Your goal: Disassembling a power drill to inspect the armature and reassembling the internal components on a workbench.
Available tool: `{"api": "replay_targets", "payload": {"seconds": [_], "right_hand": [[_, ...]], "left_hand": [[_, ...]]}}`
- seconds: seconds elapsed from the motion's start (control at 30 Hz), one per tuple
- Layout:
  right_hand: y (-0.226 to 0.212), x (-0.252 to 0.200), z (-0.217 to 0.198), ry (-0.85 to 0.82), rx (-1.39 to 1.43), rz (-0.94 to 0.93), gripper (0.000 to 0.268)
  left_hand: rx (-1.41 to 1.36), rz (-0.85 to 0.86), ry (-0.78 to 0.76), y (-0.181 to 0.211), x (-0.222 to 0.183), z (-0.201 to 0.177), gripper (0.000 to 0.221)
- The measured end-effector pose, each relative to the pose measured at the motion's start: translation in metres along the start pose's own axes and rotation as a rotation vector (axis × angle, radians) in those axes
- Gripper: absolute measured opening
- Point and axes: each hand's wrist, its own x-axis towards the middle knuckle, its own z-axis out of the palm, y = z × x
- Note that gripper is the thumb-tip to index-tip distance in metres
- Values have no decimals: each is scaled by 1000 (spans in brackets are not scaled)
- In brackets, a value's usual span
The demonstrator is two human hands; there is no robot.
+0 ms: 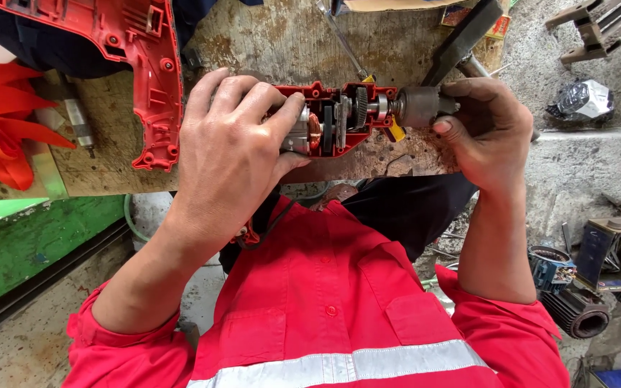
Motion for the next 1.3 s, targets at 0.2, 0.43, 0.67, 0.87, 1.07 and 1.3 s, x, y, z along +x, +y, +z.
{"api": "replay_targets", "payload": {"seconds": [0.2,0.43,0.67,0.87,1.07,1.3], "right_hand": [[-33,13,5,-68,-304,-194,57],[-48,19,-10,-205,-495,-144,50],[-21,24,-12,-145,-285,-126,51],[-18,27,-16,-174,-262,-149,51],[-15,25,-10,-170,-286,-198,47],[-17,26,-14,-180,-272,-217,48]], "left_hand": [[-5,10,-2,-1,1,-3,73],[-33,-4,-15,-1,2,-3,73],[-239,3,-16,-2,5,-1,72],[-344,34,-20,-12,2,10,72],[-382,82,-4,-16,2,13,74],[-353,69,-60,-13,6,7,71]]}}
